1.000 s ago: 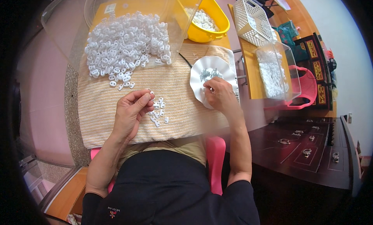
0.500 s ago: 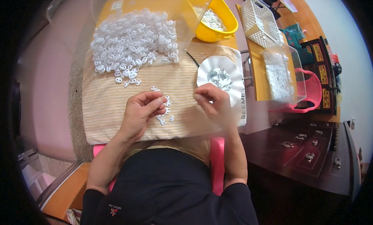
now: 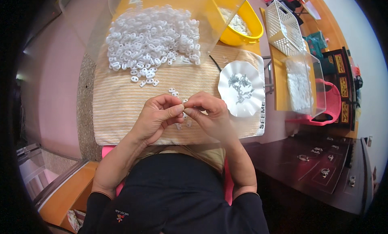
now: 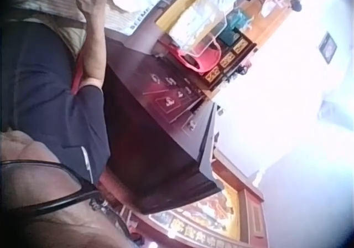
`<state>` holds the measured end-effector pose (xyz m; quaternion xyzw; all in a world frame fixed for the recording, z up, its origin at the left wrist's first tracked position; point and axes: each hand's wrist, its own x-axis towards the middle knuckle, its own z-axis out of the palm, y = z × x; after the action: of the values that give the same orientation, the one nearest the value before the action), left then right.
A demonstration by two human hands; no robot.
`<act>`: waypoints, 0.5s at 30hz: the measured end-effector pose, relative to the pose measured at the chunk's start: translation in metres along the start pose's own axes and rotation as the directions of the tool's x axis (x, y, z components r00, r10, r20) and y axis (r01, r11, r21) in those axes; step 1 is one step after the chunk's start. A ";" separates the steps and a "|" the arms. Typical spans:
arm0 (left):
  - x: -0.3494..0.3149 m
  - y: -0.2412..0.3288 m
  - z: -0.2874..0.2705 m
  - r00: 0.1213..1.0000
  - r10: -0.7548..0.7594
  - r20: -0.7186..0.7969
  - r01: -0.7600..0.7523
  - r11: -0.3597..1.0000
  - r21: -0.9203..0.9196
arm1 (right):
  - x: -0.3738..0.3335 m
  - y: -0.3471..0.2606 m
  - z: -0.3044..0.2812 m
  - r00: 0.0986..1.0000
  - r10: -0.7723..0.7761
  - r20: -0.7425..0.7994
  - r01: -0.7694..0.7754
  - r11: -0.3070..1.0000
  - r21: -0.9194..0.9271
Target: Inspecting and sorting small white plastic components at a desk.
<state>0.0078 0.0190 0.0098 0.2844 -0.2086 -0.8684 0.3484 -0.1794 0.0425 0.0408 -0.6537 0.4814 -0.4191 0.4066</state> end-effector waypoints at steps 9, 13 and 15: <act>0.001 -0.005 -0.001 0.999 0.053 0.011 -0.053 0.997 0.054 | -0.006 0.009 -0.001 0.994 0.095 0.046 -0.099 0.989 0.113; 0.002 -0.007 -0.003 0.983 0.179 0.042 -0.183 0.967 0.175 | -0.007 0.015 0.001 0.983 0.176 0.052 -0.183 0.967 0.180; 0.001 -0.004 0.000 0.978 0.207 0.033 -0.209 0.954 0.217 | -0.006 0.010 0.003 0.976 0.210 0.064 -0.219 0.959 0.180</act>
<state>0.0050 0.0211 0.0067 0.2932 -0.3335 -0.8000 0.4035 -0.1810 0.0465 0.0298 -0.5661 0.4991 -0.4009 0.5194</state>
